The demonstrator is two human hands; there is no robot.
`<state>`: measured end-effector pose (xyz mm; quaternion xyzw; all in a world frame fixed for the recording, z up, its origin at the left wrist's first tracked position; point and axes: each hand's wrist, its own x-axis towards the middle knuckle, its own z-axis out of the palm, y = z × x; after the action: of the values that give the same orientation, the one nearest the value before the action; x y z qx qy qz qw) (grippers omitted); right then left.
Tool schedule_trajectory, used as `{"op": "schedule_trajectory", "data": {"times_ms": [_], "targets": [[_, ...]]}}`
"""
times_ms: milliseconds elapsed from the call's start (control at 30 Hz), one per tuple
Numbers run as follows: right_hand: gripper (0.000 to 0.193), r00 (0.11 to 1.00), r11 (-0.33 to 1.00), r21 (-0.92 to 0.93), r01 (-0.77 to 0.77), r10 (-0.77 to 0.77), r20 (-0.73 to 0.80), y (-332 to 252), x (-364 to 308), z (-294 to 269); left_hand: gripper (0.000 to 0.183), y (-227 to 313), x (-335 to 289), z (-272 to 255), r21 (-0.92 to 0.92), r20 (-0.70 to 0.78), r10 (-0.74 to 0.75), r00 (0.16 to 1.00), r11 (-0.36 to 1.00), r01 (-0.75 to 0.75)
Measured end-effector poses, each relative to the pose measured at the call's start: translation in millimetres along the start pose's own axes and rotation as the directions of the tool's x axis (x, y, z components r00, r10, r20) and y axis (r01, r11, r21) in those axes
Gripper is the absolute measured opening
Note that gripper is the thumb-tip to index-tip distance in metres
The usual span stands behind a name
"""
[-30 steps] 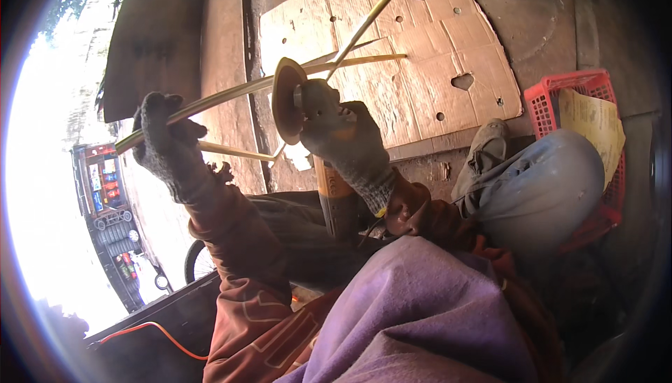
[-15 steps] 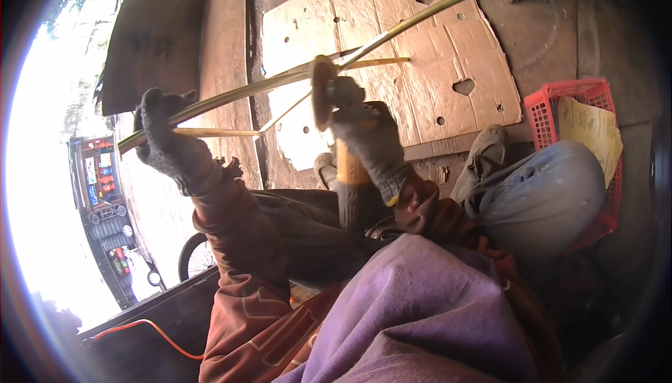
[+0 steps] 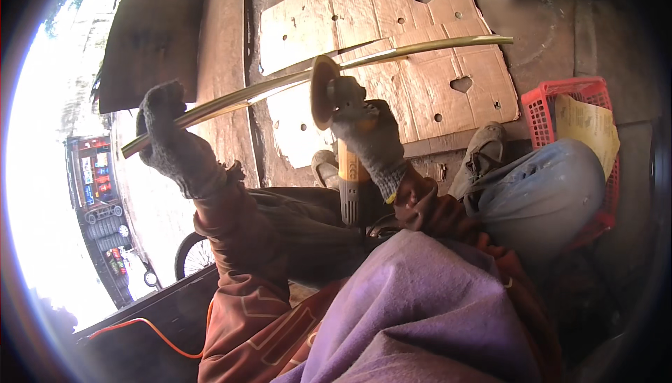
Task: The person uses an angle grinder to sand and polish the joints and surfaces of a gold-colored metal frame while sitting on the ground.
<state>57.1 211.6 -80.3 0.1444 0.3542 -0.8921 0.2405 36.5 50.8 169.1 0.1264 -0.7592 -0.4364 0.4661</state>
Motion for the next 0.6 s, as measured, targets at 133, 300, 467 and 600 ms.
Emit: {"op": "schedule_trajectory", "data": {"times_ms": [133,300,467,600], "targets": [[0.049,0.998,0.998,0.005,-0.061,0.061,0.022,-12.4,-11.6,-1.9,0.023,-2.0,-3.2,-3.5,-0.044,0.017,0.009,1.000,0.999,-0.008],[0.049,1.000,1.000,-0.011,-0.018,0.018,-0.020,-22.9,-12.4,4.8,0.021,-0.5,-3.1,-5.2,-0.045,0.027,0.002,1.000,0.999,-0.001],[0.051,0.999,0.950,-0.311,0.000,0.015,0.046,-47.5,-31.6,9.2,0.021,-2.7,-6.8,-15.7,-0.017,0.122,0.054,0.991,0.999,-0.052],[0.054,0.995,0.977,-0.194,-0.089,0.098,0.034,-9.6,-8.5,-18.1,0.019,3.3,-8.2,-9.5,-0.129,0.126,-0.003,0.992,0.991,0.019]]}}
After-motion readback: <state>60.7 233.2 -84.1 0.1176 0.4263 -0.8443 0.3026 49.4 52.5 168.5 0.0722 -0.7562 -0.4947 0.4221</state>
